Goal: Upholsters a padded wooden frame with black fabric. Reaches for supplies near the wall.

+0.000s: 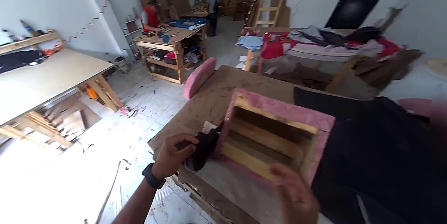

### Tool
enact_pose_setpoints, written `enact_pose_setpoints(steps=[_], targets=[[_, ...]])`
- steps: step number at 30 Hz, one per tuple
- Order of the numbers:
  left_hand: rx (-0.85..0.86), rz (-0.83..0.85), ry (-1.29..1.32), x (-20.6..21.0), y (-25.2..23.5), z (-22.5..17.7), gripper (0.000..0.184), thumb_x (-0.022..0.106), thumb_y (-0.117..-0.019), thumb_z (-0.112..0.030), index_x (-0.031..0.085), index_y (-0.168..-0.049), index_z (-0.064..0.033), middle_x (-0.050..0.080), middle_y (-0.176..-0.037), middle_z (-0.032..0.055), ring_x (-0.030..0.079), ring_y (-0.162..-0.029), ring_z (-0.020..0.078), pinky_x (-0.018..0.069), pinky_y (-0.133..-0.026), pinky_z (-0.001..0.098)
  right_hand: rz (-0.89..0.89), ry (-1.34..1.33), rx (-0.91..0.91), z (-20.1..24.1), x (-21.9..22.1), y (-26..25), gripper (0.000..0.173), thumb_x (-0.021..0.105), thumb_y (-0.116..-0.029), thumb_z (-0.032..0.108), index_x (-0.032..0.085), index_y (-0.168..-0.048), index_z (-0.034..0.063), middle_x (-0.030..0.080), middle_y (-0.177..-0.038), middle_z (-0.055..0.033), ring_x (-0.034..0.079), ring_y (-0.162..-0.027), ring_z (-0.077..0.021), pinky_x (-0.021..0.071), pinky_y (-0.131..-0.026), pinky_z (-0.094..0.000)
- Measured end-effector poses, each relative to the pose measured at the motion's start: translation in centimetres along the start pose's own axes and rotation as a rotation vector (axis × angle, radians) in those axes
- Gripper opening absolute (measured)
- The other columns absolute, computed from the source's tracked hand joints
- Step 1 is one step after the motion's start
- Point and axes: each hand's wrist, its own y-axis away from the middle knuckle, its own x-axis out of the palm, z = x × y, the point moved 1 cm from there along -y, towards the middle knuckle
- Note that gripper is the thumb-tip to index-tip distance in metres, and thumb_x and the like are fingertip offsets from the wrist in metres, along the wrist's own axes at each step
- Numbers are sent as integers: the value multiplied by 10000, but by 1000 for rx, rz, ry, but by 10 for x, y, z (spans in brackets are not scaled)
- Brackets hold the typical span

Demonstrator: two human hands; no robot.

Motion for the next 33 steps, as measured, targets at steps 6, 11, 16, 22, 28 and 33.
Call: enact_pose_setpoints(steps=[6, 11, 16, 22, 28, 33], targets=[[399, 418, 92, -65, -17, -146, 169, 654, -1002, -198, 693, -1074, -50, 689, -963, 62, 656, -835, 109, 579, -734, 286, 270, 73, -250, 88, 107, -49, 907, 808, -825, 560, 415, -1573, 229, 363, -1641, -57, 390, -1485, -273, 436, -1165, -534], [540, 329, -97, -140, -16, -217, 337, 765, -888, -68, 650, -1205, -60, 687, -1026, 46, 672, -816, 119, 609, -704, 271, 733, 233, -155, 109, 139, -85, 321, 763, -912, 422, 724, -1168, 233, 737, -1032, 51, 692, -992, -98, 590, -910, -419], [371, 189, -438, -218, -30, -195, 553, 789, -859, -27, 644, -1382, -132, 704, -920, 42, 662, -747, 160, 604, -693, 316, 625, 225, -113, 136, 52, -99, 145, 766, -918, 304, 783, -1003, 189, 751, -889, 50, 701, -780, -81, 622, -715, -317], [316, 378, -593, -223, -76, -123, 178, 805, -888, -289, 752, -1007, -168, 713, -1024, -25, 679, -885, 117, 603, -779, 344, 481, 441, 18, 185, -30, -109, 62, 739, -922, 116, 777, -972, 117, 744, -824, -18, 682, -689, -128, 602, -629, -320], [114, 575, -92, -148, -117, -67, 211, 755, -895, -30, 634, -1068, -28, 716, -887, 107, 697, -781, 182, 607, -719, 371, 265, 457, 233, 163, -90, -86, 101, 692, -959, 97, 720, -1056, 89, 727, -883, -50, 680, -737, -142, 600, -675, -337], [41, 614, -30, -80, -154, -12, 449, 816, -829, -3, 657, -1247, -48, 752, -1041, 139, 741, -916, 250, 633, -836, 452, 77, 422, 299, 103, -137, -78, 106, 705, -954, 107, 687, -1056, 87, 707, -912, -62, 666, -782, -163, 589, -715, -390]])
